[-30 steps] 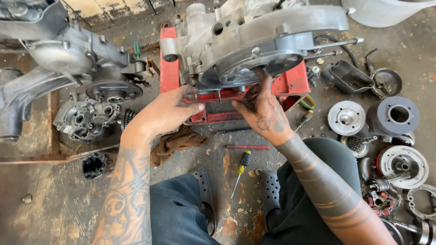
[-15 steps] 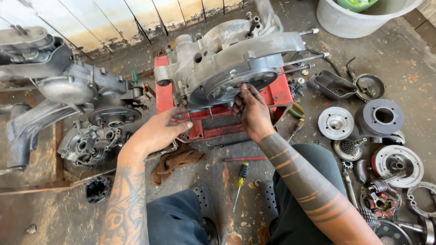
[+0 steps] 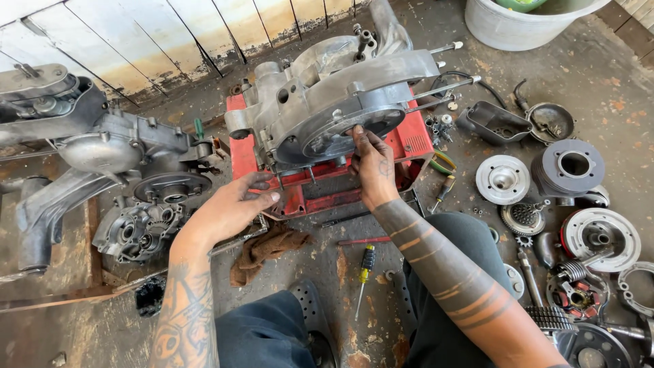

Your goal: Disassembling a motorcycle engine to inspect and remove internal components

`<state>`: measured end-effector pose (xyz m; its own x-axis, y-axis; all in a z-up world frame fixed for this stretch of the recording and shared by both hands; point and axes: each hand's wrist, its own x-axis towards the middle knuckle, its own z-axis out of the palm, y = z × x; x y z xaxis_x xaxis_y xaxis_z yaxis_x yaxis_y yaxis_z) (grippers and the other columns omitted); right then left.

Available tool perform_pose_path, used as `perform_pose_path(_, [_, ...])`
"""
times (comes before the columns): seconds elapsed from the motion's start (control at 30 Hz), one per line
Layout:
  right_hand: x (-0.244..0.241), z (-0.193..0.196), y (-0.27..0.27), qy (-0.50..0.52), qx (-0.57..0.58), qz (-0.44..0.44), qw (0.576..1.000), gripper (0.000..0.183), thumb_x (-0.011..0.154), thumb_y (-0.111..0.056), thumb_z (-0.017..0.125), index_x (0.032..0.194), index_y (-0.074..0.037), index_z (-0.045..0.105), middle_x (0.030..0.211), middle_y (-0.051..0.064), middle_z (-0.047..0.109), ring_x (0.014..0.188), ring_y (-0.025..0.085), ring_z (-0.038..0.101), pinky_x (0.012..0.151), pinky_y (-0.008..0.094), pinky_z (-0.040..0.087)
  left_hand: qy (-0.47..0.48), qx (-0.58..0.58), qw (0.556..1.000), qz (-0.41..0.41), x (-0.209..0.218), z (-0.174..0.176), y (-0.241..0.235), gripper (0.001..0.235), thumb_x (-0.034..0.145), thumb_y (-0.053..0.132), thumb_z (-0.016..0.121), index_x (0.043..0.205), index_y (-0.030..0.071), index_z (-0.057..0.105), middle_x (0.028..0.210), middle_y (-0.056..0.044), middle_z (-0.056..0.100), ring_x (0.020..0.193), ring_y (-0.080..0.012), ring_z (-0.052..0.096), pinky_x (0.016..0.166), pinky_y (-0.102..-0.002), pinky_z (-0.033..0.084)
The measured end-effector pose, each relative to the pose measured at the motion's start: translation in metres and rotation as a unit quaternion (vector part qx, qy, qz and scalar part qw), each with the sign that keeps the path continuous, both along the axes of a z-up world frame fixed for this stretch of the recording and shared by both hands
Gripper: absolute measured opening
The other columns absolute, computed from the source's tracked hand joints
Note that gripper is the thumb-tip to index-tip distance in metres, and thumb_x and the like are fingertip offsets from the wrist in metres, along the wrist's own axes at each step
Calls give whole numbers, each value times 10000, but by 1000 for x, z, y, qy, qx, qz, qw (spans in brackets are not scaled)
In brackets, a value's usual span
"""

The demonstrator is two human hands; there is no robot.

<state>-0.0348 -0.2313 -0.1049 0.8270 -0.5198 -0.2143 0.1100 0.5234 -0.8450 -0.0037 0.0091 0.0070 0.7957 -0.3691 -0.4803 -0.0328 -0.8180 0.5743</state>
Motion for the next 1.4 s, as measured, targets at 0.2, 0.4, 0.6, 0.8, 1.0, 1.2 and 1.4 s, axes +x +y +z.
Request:
perform_pose_path(0.2, [1, 1, 0, 5, -21, -16, 1000, 236, 1011, -258, 665, 982, -31, 722, 604, -51, 314, 454, 69, 383, 421, 234, 364, -1, 2, 1000, -3, -1, 0, -1, 607, 933, 348, 622, 1469, 73, 547, 1396, -197, 644, 1298, -349, 620, 1046, -501, 510])
perform_pose_path(0.4, [-2, 5, -2, -1, -13, 1, 1000, 234, 1018, -255, 654, 992, -28, 708, 606, -50, 296, 445, 77, 370, 413, 239, 368, 0, 4, 1000, -2, -2, 3, -2, 619, 932, 344, 616, 1480, 68, 533, 1409, -214, 631, 1310, -373, 606, 1068, -510, 492])
perform_pose_path(0.6, [-2, -2, -4, -14, -31, 36, 999, 198, 1011, -199, 619, 1066, -21, 689, 621, -30, 329, 436, 96, 407, 418, 256, 382, -4, 8, 1000, -6, -5, 6, -8, 613, 934, 335, 615, 1480, 71, 533, 1399, -203, 640, 1301, -361, 616, 1058, -508, 502])
perform_pose_path(0.8, [-16, 2, 9, -42, -180, 105, 977, 603, 935, -65, 663, 1458, 76, 400, 696, 26, 465, 547, 127, 505, 533, 265, 412, 1, 6, 1000, -7, -1, 2, -7, 612, 935, 318, 622, 1488, 74, 527, 1398, -204, 639, 1289, -353, 626, 1056, -506, 501])
perform_pose_path(1.0, [-36, 37, 9, 75, -428, 229, 871, 1000, 904, -308, 740, 1594, 35, 103, 1030, 229, 685, 982, 436, 669, 874, 567, 504, 8, 0, 1000, 2, 1, -1, -3, 613, 932, 333, 616, 1480, 73, 529, 1409, -214, 628, 1304, -365, 613, 1069, -518, 491])
perform_pose_path(1.2, [-37, 29, -16, 117, -535, 238, 802, 919, 883, -353, 762, 1581, -81, 230, 982, 183, 705, 1012, 477, 693, 903, 635, 517, 18, 21, 1000, 1, 11, -25, 3, 627, 910, 381, 614, 1465, 96, 551, 1401, -174, 647, 1336, -361, 582, 1115, -508, 455])
perform_pose_path(1.4, [-47, 43, -33, 134, -579, 235, 769, 679, 890, -359, 740, 1486, -210, 452, 902, 133, 715, 975, 434, 705, 877, 603, 529, 8, 34, 999, -5, 21, -45, 6, 633, 892, 437, 623, 1436, 115, 584, 1372, -160, 665, 1352, -360, 558, 1145, -504, 425])
